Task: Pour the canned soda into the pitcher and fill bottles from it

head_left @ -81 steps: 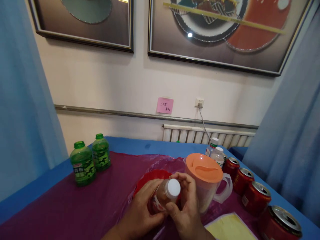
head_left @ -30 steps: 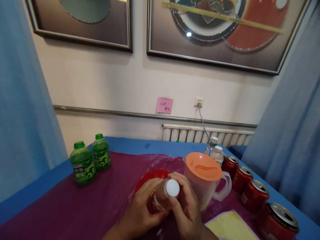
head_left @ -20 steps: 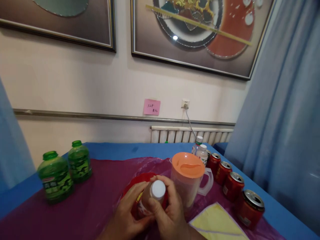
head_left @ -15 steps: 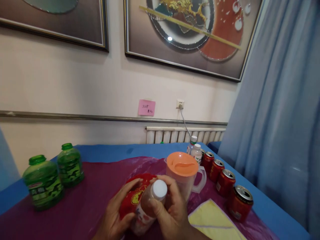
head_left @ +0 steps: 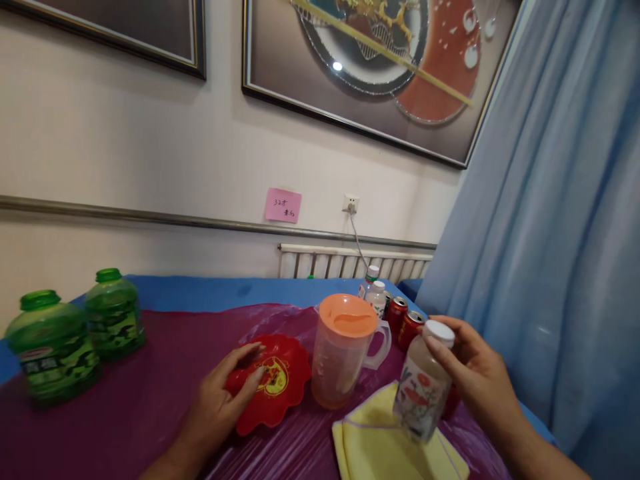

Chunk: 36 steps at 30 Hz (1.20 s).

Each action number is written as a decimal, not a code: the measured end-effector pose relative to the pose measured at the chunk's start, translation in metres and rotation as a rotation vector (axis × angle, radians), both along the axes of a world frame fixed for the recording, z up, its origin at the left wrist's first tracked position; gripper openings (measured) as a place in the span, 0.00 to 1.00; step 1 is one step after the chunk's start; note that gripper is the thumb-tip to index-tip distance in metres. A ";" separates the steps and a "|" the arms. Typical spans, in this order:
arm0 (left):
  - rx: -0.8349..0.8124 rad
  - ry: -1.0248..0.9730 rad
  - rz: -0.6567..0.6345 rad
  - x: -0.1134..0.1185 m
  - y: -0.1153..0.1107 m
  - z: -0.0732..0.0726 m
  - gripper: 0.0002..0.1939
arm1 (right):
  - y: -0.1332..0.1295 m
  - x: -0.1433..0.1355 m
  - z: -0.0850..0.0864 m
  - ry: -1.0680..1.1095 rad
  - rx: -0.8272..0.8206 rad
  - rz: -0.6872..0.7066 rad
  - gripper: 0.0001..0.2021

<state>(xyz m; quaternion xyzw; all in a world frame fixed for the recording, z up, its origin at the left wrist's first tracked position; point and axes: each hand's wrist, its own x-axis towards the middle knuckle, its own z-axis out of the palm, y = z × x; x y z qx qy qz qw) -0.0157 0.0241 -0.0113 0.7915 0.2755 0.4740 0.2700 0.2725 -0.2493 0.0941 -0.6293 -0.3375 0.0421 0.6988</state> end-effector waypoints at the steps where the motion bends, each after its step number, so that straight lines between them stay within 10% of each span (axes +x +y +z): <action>1: 0.006 0.005 0.005 0.000 0.002 -0.001 0.26 | 0.001 0.011 0.000 -0.041 -0.015 -0.051 0.26; 9: 0.006 0.001 0.028 0.000 0.014 -0.007 0.25 | 0.066 0.085 -0.020 -0.237 -0.211 -0.201 0.22; 18: -0.010 -0.025 0.009 -0.002 0.016 -0.006 0.23 | 0.133 0.106 -0.057 -0.327 -0.439 -0.271 0.16; 30: -0.011 -0.024 0.011 -0.001 0.013 -0.005 0.16 | 0.126 0.112 -0.065 -0.354 -0.507 -0.301 0.26; 36: -0.103 -0.072 0.015 -0.004 0.004 0.007 0.15 | 0.066 0.042 -0.039 -0.547 0.028 -0.392 0.22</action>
